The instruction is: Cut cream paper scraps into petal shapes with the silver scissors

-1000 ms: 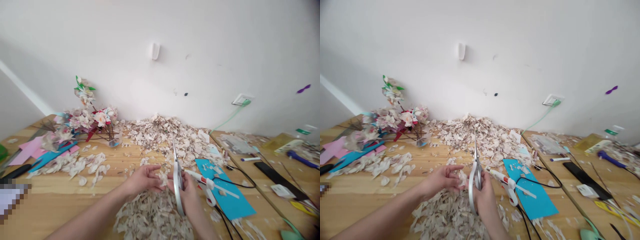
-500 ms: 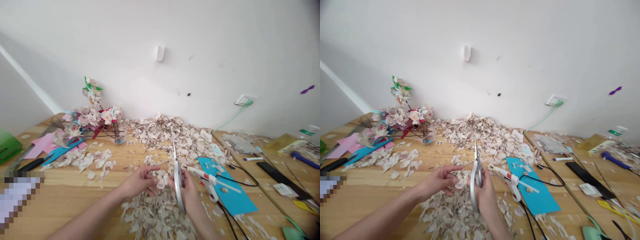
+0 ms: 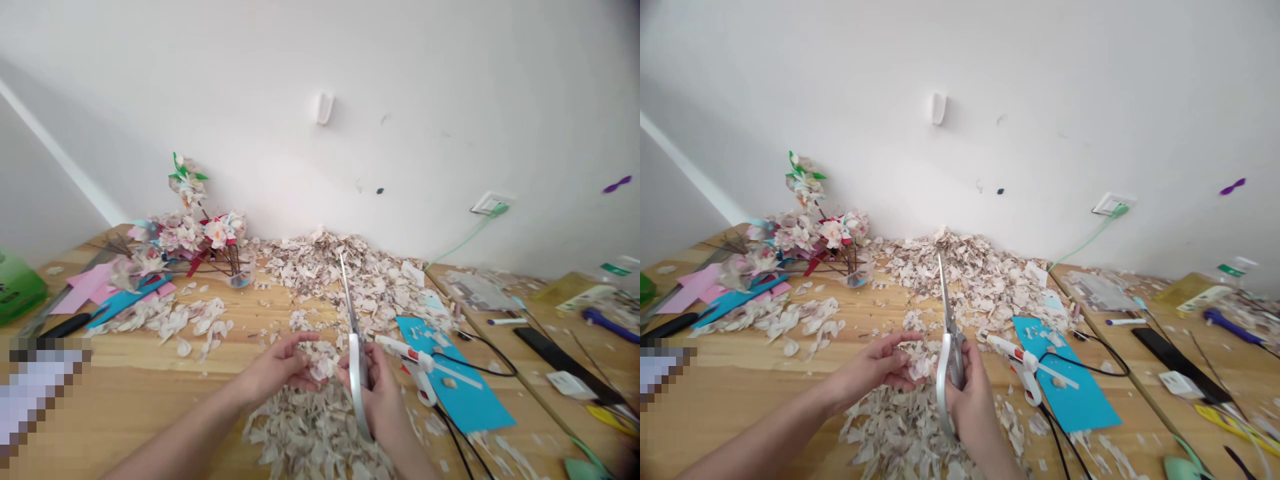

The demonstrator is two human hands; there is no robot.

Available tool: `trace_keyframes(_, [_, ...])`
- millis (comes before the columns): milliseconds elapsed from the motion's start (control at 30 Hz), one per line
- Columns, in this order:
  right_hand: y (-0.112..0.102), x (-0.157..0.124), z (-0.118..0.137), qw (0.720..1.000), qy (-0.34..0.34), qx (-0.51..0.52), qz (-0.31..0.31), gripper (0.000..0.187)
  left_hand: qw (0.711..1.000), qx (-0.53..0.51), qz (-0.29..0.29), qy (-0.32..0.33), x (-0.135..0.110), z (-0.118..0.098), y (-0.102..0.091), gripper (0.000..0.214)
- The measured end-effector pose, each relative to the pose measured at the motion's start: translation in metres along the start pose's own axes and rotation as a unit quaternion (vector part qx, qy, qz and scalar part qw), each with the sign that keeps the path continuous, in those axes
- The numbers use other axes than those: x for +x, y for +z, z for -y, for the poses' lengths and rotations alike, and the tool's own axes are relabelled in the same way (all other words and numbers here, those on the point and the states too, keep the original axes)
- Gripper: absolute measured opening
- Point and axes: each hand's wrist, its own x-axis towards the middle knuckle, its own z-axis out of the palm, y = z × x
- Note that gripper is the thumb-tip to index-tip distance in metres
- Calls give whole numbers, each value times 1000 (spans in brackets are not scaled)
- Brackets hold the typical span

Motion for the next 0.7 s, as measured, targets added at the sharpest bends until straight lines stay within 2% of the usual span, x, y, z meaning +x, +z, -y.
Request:
trace_keyframes(100, [-2,-2,-3,999,7,16,34,31,1000,-7,-25,9,-1,2,1,42])
trace_keyframes(233, [-3,-4,-5,997,21,18,72,33,999,18,-10,45,-1,5,3,46])
trace_keyframes(433, [-2,-7,-3,997,24,29,75,31,995,34,-50,85,-2,9,7,47])
trace_keyframes(700, [-9,0,-12,997,9,-14,76,29,984,63,-111,124,-8,10,-4,57])
